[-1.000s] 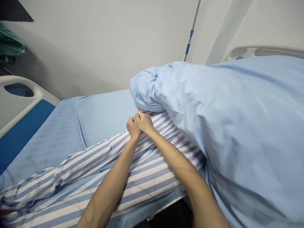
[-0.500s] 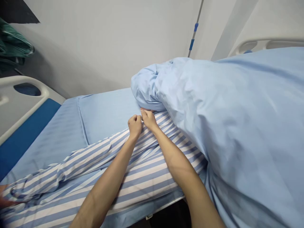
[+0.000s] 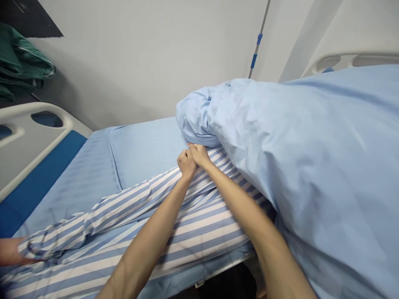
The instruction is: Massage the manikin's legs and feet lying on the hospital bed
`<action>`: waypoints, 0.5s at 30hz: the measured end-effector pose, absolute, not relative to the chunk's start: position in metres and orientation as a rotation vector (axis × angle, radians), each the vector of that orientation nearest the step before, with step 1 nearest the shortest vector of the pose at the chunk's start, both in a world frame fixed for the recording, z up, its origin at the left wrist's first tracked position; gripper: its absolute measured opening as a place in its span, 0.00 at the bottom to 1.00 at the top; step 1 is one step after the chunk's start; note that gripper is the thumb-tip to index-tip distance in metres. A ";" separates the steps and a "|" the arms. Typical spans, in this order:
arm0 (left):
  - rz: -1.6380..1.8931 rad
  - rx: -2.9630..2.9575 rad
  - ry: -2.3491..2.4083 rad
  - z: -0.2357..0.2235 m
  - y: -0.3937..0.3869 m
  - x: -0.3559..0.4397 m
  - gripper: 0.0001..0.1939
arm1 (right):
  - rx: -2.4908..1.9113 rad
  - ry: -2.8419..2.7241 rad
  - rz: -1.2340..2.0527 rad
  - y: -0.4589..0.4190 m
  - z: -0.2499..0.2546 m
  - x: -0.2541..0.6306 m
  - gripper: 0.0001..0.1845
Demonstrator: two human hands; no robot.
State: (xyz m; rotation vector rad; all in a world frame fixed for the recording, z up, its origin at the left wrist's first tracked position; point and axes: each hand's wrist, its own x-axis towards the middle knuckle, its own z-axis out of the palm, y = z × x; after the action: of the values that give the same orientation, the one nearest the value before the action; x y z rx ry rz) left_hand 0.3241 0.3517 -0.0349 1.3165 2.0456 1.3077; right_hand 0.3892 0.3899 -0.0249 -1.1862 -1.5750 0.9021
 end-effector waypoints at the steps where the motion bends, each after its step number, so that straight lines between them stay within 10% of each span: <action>1: 1.294 1.326 2.046 -0.034 0.351 0.323 0.19 | -1.213 -1.663 0.852 0.392 -0.021 0.393 0.17; 15: 1.344 1.424 1.662 -0.041 0.350 0.305 0.19 | -1.433 -1.866 0.462 0.392 -0.039 0.418 0.23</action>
State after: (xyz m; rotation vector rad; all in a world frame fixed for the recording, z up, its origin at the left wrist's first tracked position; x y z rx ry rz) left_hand 0.3052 0.3503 -0.0412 1.4238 1.6623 1.3439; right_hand 0.4181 0.3923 -0.0392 -1.4334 -1.8656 0.4622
